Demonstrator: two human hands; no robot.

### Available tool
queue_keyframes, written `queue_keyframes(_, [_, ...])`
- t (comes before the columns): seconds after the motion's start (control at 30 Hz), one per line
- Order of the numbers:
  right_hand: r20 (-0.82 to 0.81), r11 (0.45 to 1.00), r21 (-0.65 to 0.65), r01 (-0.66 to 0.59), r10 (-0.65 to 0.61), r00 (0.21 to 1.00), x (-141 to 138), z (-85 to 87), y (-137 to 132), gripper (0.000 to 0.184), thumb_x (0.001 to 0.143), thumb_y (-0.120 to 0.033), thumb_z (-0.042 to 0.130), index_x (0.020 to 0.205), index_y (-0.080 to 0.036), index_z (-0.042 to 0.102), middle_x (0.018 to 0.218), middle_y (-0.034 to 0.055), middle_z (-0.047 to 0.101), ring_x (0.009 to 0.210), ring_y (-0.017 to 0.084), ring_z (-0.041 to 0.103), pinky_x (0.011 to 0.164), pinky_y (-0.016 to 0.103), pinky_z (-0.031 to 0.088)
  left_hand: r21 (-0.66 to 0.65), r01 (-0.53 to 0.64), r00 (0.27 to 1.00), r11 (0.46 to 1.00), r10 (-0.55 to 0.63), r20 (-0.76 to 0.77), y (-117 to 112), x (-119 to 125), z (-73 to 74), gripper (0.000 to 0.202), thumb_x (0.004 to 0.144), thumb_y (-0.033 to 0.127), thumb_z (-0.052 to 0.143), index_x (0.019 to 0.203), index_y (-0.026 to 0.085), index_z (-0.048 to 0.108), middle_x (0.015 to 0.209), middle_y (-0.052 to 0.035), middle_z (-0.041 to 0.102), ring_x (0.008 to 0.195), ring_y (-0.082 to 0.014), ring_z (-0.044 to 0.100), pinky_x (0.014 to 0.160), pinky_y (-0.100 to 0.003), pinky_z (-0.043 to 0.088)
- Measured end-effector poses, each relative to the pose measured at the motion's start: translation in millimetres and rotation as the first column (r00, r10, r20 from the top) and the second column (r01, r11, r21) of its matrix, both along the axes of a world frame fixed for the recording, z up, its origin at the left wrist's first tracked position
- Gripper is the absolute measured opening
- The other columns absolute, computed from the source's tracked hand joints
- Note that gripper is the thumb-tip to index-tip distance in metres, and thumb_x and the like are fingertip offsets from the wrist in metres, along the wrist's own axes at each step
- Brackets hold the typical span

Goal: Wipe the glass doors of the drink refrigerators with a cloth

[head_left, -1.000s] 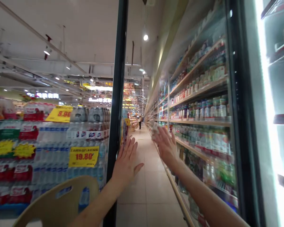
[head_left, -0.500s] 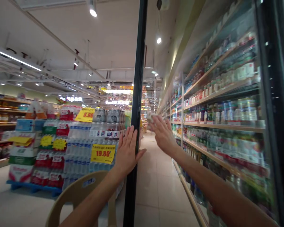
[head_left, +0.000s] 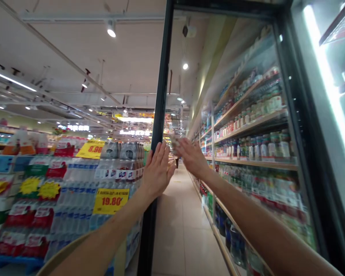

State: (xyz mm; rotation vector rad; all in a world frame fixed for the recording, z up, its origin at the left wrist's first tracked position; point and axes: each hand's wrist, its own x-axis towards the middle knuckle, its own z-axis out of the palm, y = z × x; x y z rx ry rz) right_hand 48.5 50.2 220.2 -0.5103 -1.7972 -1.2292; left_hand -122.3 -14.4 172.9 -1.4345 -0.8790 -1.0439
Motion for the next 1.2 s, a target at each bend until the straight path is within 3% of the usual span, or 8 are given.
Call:
queue_keyframes(0.1, [-0.394, 0.999, -0.030, -0.013, 0.000, 0.919, 20, 15.5, 6, 0.051, 0.083, -0.009, 0.037, 0.131, -0.023, 0.045, 0.146, 0.0078, 0.036, 0.137, 0.025, 0.025, 0.108, 0.056, 0.021, -0.039, 0.005, 1.000, 0.999, -0.005, -0.005, 5, 17, 14.7, 0.056, 0.093, 0.033, 0.031, 0.143, 0.010, 0.019, 0.148, -0.0142, 0.028, 0.139, -0.0219, 0.017, 0.112, -0.043, 0.019])
queue_keyframes(0.27, [-0.139, 0.999, -0.041, 0.014, -0.019, 0.990, 49, 17.2, 5, 0.050, 0.081, -0.008, 0.040, 0.126, -0.026, 0.051, 0.143, 0.0041, 0.040, 0.137, 0.021, 0.027, 0.110, 0.049, 0.023, -0.093, -0.008, 1.000, 0.996, 0.010, 0.021, 18, 43, 33.8, 0.054, 0.093, 0.034, 0.029, 0.140, 0.007, 0.027, 0.149, -0.0138, 0.026, 0.139, -0.0227, 0.016, 0.112, -0.044, 0.021])
queue_keyframes(0.43, [-0.579, 0.995, -0.091, 0.046, -0.091, 0.810, 72, 25.8, 5, 0.053, 0.079, -0.011, 0.038, 0.131, -0.018, 0.046, 0.147, 0.0111, 0.033, 0.137, 0.027, 0.026, 0.107, 0.055, 0.025, -0.141, -0.008, 0.999, 0.990, 0.013, 0.033, 32, 64, 47.2, 0.057, 0.092, 0.038, 0.034, 0.140, 0.007, 0.028, 0.149, -0.0132, 0.024, 0.139, -0.0247, 0.018, 0.112, -0.045, 0.020])
queue_keyframes(0.5, [-0.546, 0.995, -0.095, 0.040, -0.086, 0.833, 78, 25.2, 5, 0.053, 0.079, -0.011, 0.037, 0.131, -0.019, 0.046, 0.147, 0.0100, 0.032, 0.137, 0.026, 0.025, 0.107, 0.053, 0.025, -0.133, -0.005, 0.999, 0.991, 0.009, 0.035, 38, 71, 50.1, 0.060, 0.091, 0.041, 0.035, 0.140, 0.008, 0.027, 0.150, -0.0130, 0.023, 0.139, -0.0248, 0.017, 0.112, -0.046, 0.020])
queue_keyframes(0.63, [-0.416, 0.992, -0.114, 0.055, -0.098, 0.904, 116, 17.2, 9, 0.054, 0.077, -0.011, 0.038, 0.128, -0.026, 0.048, 0.146, 0.0044, 0.036, 0.136, 0.022, 0.028, 0.108, 0.052, 0.024, -0.111, -0.020, 0.999, 0.994, 0.024, 0.037, 48, 77, 51.4, 0.064, 0.091, 0.045, 0.035, 0.140, 0.005, 0.027, 0.149, -0.0143, 0.023, 0.139, -0.0259, 0.018, 0.112, -0.045, 0.018])
queue_keyframes(0.8, [-0.759, 0.993, -0.089, 0.076, -0.117, 0.640, 172, 12.8, 15, 0.054, 0.078, -0.014, 0.031, 0.131, -0.011, 0.044, 0.145, 0.0180, 0.031, 0.134, 0.033, 0.026, 0.102, 0.060, 0.026, -0.088, -0.013, 1.000, 0.996, 0.012, -0.013, 50, 85, 48.2, 0.063, 0.091, 0.044, 0.034, 0.140, 0.005, 0.026, 0.150, -0.0147, 0.022, 0.140, -0.0254, 0.016, 0.113, -0.045, 0.016])
queue_keyframes(0.97, [-0.554, 0.988, -0.128, 0.091, -0.147, 0.819, 191, 2.7, 17, 0.056, 0.074, -0.013, 0.041, 0.127, -0.027, 0.049, 0.143, 0.0015, 0.038, 0.133, 0.021, 0.031, 0.108, 0.044, 0.028, -0.107, 0.023, 0.998, 0.994, -0.028, -0.053, 49, 108, 44.9, 0.064, 0.091, 0.047, 0.032, 0.140, 0.006, 0.025, 0.149, -0.0155, 0.024, 0.140, -0.0247, 0.016, 0.113, -0.046, 0.015])
queue_keyframes(1.2, [-0.744, 0.989, -0.083, 0.125, -0.145, 0.652, 224, -6.3, 22, 0.054, 0.077, -0.013, 0.033, 0.130, -0.013, 0.045, 0.143, 0.0171, 0.033, 0.132, 0.030, 0.029, 0.103, 0.053, 0.030, -0.092, 0.023, 0.999, 0.995, -0.026, -0.032, 56, 114, 42.3, 0.064, 0.091, 0.045, 0.034, 0.140, 0.006, 0.025, 0.150, -0.0142, 0.023, 0.140, -0.0248, 0.015, 0.114, -0.045, 0.013])
